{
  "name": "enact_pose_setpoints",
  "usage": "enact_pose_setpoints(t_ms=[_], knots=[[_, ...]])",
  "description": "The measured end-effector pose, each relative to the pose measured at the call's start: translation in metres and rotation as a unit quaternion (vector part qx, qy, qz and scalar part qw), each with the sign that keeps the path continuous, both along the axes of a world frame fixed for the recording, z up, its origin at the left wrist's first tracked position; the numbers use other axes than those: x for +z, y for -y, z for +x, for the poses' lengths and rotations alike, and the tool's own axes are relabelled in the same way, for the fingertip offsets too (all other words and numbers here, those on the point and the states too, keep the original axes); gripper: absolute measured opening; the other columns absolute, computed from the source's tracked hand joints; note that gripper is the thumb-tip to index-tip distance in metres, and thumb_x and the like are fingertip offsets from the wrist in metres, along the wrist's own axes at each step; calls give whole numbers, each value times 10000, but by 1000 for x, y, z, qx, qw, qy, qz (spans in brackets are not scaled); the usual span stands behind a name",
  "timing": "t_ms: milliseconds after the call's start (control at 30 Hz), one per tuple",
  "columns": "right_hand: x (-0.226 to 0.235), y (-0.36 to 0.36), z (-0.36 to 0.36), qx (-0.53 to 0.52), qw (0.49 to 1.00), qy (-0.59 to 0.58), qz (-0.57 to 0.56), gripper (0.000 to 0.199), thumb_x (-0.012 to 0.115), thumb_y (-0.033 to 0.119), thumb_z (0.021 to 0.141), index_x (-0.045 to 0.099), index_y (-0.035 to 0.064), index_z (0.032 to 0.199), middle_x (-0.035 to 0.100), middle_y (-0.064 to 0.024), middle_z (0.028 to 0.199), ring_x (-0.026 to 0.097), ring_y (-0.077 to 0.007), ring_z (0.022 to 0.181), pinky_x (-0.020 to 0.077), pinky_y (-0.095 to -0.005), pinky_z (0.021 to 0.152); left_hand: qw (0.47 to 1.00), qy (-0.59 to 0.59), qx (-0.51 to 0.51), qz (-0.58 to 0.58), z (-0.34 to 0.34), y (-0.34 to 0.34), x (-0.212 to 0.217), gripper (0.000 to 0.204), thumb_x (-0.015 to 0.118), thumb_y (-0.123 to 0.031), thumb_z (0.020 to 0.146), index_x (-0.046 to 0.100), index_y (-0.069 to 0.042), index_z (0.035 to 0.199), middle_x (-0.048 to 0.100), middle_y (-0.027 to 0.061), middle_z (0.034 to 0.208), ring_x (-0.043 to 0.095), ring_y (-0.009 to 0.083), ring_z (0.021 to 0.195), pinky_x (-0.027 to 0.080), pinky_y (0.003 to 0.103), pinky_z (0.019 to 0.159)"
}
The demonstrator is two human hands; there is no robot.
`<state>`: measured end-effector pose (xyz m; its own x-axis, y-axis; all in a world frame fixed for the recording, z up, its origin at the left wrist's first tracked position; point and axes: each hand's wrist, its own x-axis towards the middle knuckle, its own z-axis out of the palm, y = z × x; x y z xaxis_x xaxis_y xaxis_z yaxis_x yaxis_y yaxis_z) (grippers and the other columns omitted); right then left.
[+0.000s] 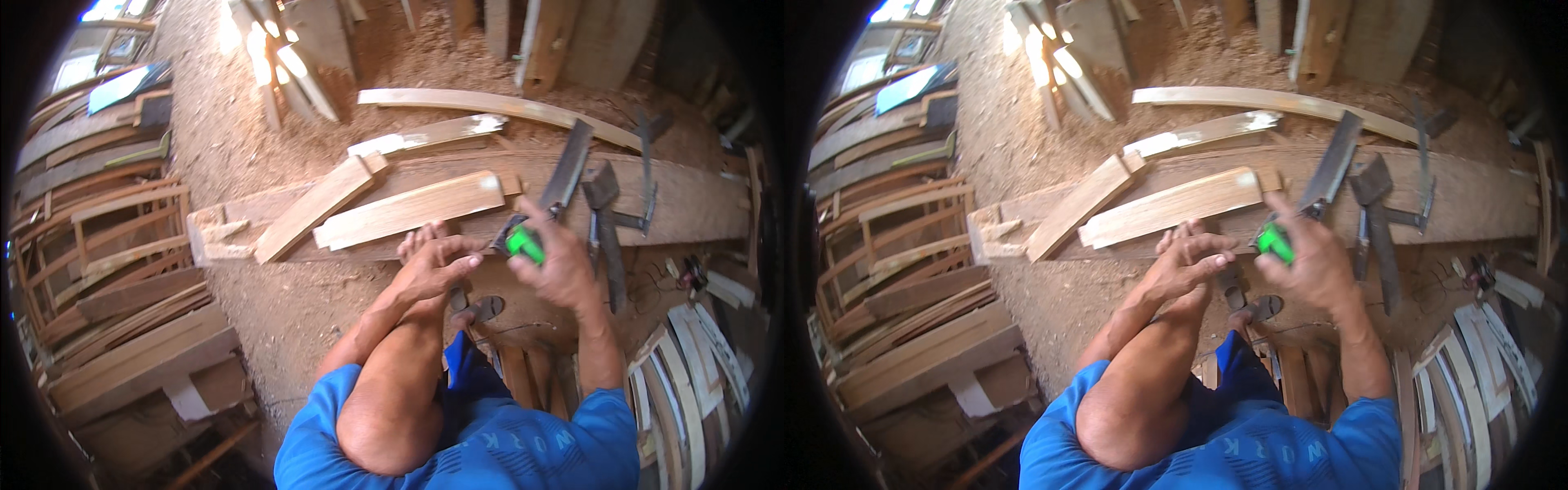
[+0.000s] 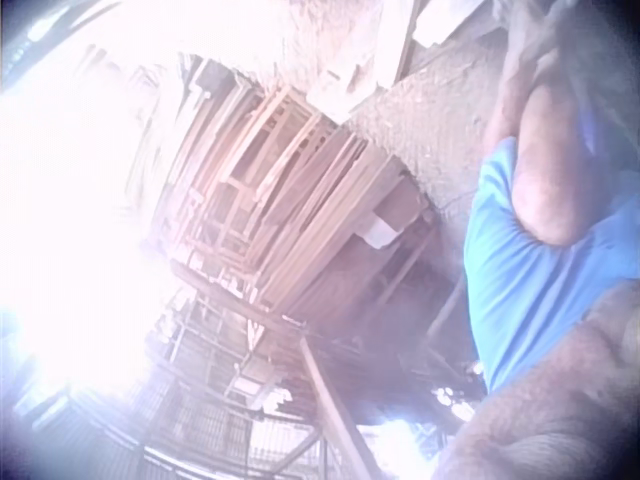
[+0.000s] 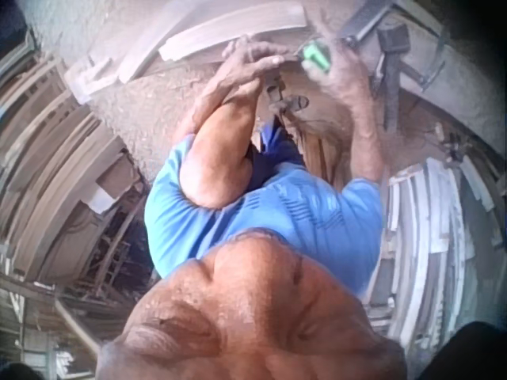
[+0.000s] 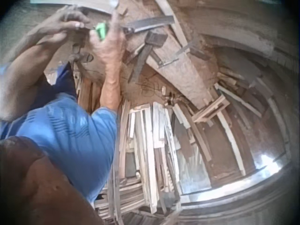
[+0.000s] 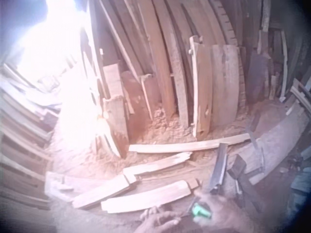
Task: The person marks wood pieces using a square and pencil, measures them with a tape measure, and then uses a hand saw and a chisel with a hammer to shape the wood.
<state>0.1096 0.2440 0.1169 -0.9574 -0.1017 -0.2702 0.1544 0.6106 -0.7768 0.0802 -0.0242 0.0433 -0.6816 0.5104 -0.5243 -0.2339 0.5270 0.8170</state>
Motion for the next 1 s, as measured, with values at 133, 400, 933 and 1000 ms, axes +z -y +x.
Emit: enact_pose_setpoints(t_ms=[133,400,933,1000], knots=[[-25,71,-9,115,988,-97,-17,939,782,305,808,347,165,1627,680,-213,1184,689,-428,1061,571,-513,901,962,144,121,197,7,33,-11,318,761,-229,994,696,-41,1242,700,38,1079,635,139,1043,474,336,1017],[-34,63,-47,223,967,-87,89,688,756,198,839,554,169,1496,599,-206,1293,613,-384,1154,530,-489,973,913,79,363,168,-2,135,-27,109,755,-162,948,665,-121,995,656,-15,968,609,120,925,501,343,884],[-78,-62,-84,110,961,-75,244,488,758,107,838,739,186,1319,588,-125,1331,544,-358,1282,461,-500,1084,896,-153,397,-129,-28,225,-84,255,765,-245,974,755,9,949,739,64,804,661,156,742,546,349,695],[-79,-63,-83,98,963,-43,246,528,768,97,825,729,203,1341,582,-124,1347,541,-361,1285,458,-508,1093,901,-153,385,-131,-31,228,-88,255,763,-245,975,756,8,948,736,60,801,657,153,739,543,346,692]])
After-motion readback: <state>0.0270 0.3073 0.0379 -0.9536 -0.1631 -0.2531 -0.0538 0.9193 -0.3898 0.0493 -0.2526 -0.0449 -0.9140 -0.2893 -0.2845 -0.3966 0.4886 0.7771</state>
